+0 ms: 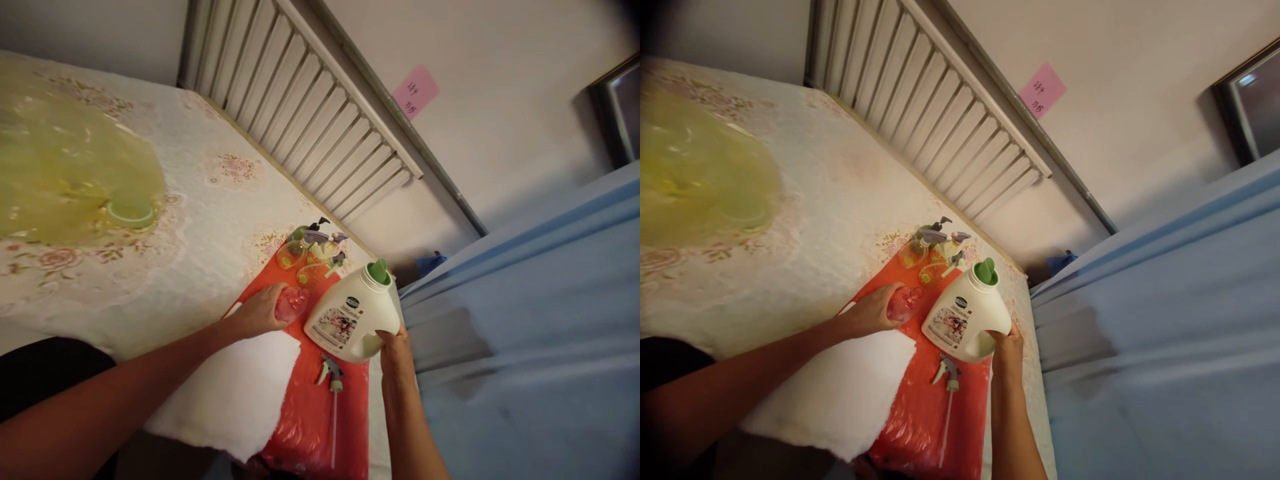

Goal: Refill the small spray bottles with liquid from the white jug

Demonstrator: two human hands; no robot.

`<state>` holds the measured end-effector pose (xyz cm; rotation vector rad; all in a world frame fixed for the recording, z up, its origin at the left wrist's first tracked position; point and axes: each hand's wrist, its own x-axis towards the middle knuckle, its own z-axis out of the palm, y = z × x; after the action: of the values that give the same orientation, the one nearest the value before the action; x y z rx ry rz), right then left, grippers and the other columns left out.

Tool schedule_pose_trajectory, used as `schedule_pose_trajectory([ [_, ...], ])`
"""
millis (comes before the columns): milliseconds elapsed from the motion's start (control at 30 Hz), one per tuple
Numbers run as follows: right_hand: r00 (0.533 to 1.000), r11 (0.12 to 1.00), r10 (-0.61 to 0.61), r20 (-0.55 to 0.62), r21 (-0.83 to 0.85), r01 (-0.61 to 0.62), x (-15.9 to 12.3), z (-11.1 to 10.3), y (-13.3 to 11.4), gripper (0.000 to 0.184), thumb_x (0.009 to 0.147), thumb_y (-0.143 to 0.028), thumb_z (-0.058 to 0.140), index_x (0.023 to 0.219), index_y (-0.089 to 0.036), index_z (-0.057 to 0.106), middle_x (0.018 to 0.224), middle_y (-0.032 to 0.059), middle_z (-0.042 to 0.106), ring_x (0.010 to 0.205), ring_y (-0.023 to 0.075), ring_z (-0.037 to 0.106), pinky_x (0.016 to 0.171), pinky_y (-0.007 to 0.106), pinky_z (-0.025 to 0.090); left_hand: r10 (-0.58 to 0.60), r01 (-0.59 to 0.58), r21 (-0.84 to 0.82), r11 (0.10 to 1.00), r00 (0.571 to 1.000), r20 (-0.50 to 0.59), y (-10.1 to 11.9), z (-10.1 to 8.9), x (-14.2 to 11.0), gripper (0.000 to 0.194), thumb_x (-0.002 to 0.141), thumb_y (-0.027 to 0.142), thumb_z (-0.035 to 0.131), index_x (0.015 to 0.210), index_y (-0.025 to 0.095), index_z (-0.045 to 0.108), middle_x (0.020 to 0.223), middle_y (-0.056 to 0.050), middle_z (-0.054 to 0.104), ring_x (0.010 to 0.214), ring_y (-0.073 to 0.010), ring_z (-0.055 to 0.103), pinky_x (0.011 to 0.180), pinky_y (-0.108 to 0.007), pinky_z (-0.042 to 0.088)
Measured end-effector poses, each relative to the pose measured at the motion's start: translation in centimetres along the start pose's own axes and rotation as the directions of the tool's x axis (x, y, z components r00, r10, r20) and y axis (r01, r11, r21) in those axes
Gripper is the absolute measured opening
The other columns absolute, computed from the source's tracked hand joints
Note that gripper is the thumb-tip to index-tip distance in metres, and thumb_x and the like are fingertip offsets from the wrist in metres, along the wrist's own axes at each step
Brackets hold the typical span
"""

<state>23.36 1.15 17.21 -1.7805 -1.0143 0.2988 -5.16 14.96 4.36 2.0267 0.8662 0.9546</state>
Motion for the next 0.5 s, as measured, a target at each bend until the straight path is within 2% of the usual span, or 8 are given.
schedule_pose_trajectory([
  [67, 0.998, 0.991, 0.054, -0.044, 0.127, -0.048, -0.2, 0.7, 0.2, 0.043, 0.057, -0.028, 0.066, 0.099, -0.017, 0.069, 0.083, 0.0017, 0.074, 0.072, 0.0204, 0.066, 0.067, 0.030, 0.051, 0.020, -0.020, 0.001, 1.000, 1.000, -0.020, -0.5, 0.3, 0.0, 0.070, 0.072, 0.033, 0.071, 0.134, 0.018, 0.042, 0.133, -0.016, 0.059, 0.127, -0.0360, 0.056, 0.109, -0.049, 0.045],
  [167, 0.992, 0.963, 0.105, -0.068, 0.258, -0.085, -0.5, 1.7, 0.4, 0.041, 0.055, -0.024, 0.066, 0.095, -0.017, 0.070, 0.081, 0.0013, 0.074, 0.073, 0.0202, 0.066, 0.069, 0.030, 0.052, 0.025, -0.024, 0.009, 1.000, 0.999, -0.034, -0.9, 0.7, 0.0, 0.072, 0.072, 0.032, 0.073, 0.135, 0.016, 0.041, 0.132, -0.016, 0.058, 0.126, -0.0374, 0.055, 0.108, -0.049, 0.045],
  [333, 0.994, 0.951, 0.095, -0.058, 0.300, -0.074, -0.7, 2.9, 1.3, 0.043, 0.056, -0.025, 0.065, 0.097, -0.018, 0.069, 0.078, -0.0003, 0.073, 0.075, 0.0193, 0.067, 0.069, 0.029, 0.053, 0.001, -0.001, 0.004, 1.000, 0.996, -0.092, -0.1, 0.3, 0.1, 0.071, 0.071, 0.036, 0.075, 0.132, 0.020, 0.041, 0.130, -0.015, 0.059, 0.123, -0.0385, 0.056, 0.105, -0.051, 0.047],
  [500, 0.988, 0.941, 0.108, -0.112, 0.333, -0.065, -0.7, 4.0, 1.8, 0.045, 0.056, -0.026, 0.065, 0.100, -0.018, 0.069, 0.079, 0.0007, 0.074, 0.074, 0.0189, 0.067, 0.065, 0.028, 0.053, -0.009, 0.007, -0.017, 1.000, 0.990, -0.140, 1.3, -1.3, 0.0, 0.060, 0.073, 0.037, 0.074, 0.125, 0.022, 0.047, 0.122, -0.010, 0.063, 0.115, -0.0317, 0.061, 0.101, -0.045, 0.051],
])
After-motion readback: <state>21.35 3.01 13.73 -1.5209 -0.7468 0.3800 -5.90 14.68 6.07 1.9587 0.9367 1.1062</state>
